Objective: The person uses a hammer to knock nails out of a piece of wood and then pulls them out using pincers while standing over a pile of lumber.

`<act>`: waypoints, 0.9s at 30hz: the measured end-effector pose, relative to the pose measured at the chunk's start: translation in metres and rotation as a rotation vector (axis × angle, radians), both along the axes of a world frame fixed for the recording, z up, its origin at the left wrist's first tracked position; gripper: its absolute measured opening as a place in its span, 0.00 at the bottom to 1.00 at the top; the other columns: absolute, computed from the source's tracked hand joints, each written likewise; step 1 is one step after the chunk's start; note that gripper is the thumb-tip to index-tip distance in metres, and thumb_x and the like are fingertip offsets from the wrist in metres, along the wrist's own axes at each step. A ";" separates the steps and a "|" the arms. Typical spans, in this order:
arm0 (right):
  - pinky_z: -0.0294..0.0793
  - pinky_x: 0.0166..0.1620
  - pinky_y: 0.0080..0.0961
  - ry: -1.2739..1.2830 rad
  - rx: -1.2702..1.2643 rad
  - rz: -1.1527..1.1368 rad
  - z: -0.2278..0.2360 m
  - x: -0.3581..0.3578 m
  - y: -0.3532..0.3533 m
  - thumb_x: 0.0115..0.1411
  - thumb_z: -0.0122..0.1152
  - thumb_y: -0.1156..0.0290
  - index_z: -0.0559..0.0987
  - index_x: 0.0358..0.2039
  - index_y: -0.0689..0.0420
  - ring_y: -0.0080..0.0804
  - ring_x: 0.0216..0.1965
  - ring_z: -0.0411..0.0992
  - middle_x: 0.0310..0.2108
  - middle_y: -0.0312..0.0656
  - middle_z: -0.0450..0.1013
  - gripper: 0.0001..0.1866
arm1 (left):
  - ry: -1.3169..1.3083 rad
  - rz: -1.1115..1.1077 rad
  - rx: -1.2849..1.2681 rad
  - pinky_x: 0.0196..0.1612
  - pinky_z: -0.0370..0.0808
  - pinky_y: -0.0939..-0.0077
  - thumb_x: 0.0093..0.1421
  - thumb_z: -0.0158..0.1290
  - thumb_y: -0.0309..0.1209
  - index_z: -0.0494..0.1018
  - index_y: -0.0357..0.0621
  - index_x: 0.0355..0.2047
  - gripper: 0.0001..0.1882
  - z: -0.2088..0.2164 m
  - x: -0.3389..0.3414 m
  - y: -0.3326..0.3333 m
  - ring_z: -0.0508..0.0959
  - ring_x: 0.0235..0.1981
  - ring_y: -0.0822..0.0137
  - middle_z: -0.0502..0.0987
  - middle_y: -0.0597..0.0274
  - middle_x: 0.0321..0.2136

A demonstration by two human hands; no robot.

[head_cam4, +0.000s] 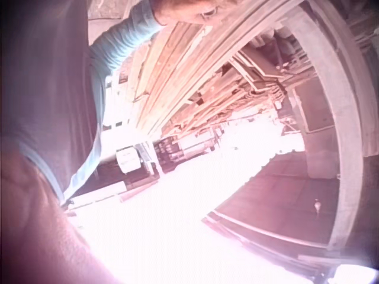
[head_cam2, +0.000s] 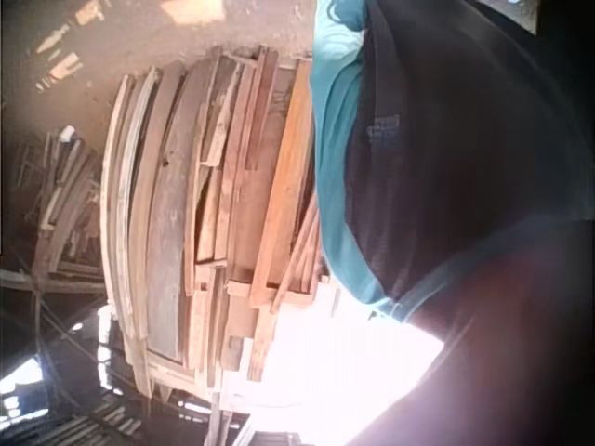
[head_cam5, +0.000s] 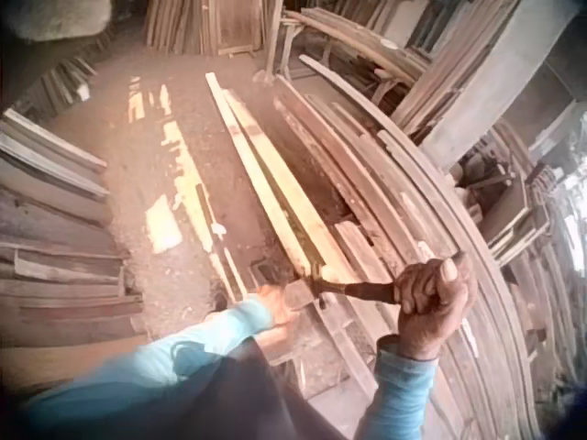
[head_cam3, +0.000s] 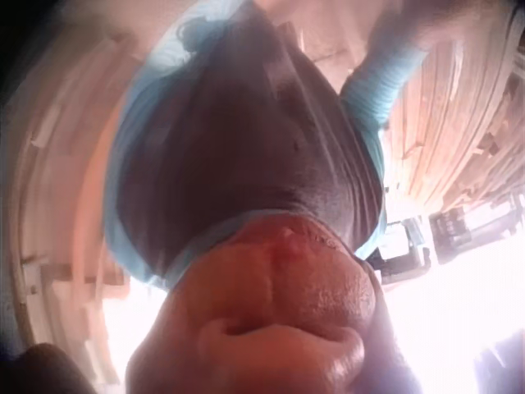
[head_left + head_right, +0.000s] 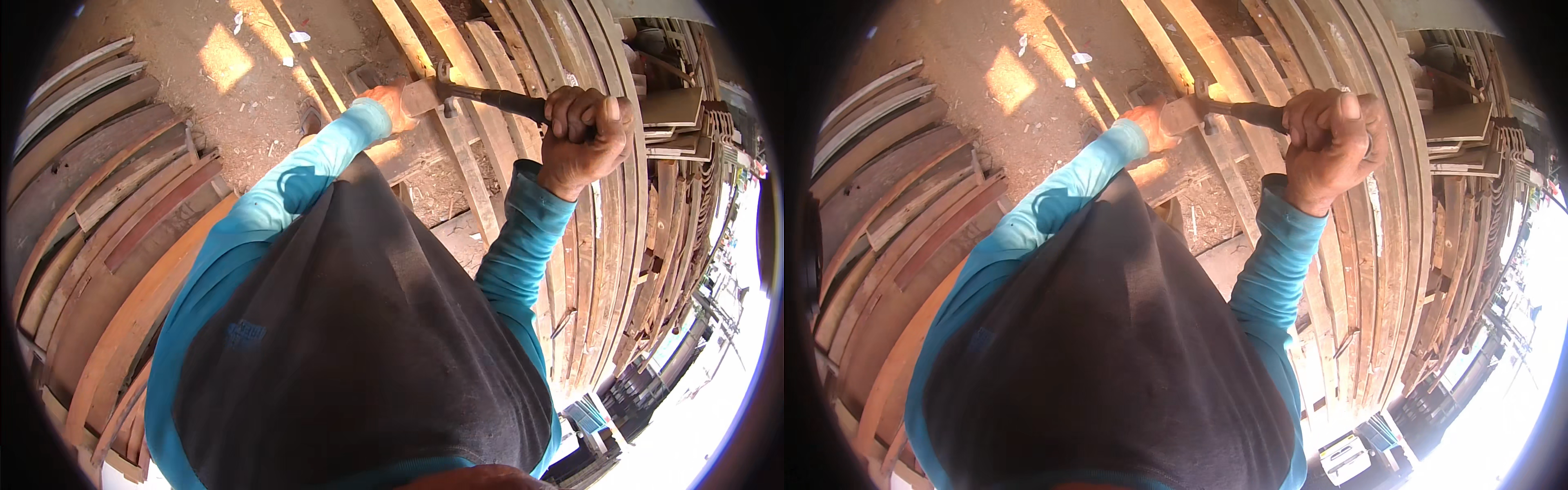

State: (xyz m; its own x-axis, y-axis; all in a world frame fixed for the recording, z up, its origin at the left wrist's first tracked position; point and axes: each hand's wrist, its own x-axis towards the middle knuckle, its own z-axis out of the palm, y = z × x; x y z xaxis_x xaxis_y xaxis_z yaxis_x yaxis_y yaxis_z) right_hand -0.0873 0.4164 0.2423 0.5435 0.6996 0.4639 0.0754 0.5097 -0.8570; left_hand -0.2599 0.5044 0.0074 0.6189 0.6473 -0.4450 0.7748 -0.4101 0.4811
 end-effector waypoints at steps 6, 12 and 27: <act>0.59 0.18 0.28 0.061 0.140 -0.049 0.032 0.000 -0.088 0.70 0.50 0.62 0.61 0.23 0.53 0.23 0.10 0.52 0.10 0.33 0.54 0.18 | -0.654 0.229 -0.922 0.44 0.81 0.64 0.53 0.66 0.52 0.73 0.39 0.50 0.34 -0.058 -0.059 -0.017 0.82 0.45 0.54 0.78 0.43 0.49; 0.60 0.18 0.28 0.088 0.173 -0.210 0.039 -0.045 -0.145 0.69 0.48 0.62 0.63 0.23 0.54 0.23 0.09 0.53 0.10 0.33 0.55 0.17 | -0.995 0.605 -1.790 0.37 0.83 0.63 0.57 0.61 0.53 0.75 0.39 0.43 0.28 0.006 -0.046 -0.030 0.82 0.43 0.49 0.77 0.37 0.48; 0.54 0.21 0.24 0.260 -0.059 -0.543 0.036 -0.216 -0.151 0.61 0.59 0.66 0.63 0.18 0.56 0.21 0.16 0.56 0.13 0.36 0.61 0.19 | -0.676 0.347 -1.953 0.36 0.83 0.71 0.59 0.62 0.49 0.72 0.35 0.45 0.28 -0.009 -0.073 -0.034 0.82 0.33 0.61 0.78 0.41 0.44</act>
State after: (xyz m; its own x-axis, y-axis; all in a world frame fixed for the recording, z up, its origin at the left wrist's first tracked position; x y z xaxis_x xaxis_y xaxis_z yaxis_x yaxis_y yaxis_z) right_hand -0.3031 0.2656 0.2783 0.9204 0.3110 0.2370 0.0957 0.4085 -0.9077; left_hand -0.3327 0.4709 -0.0014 0.9235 -0.1784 -0.3396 0.2497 0.9516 0.1790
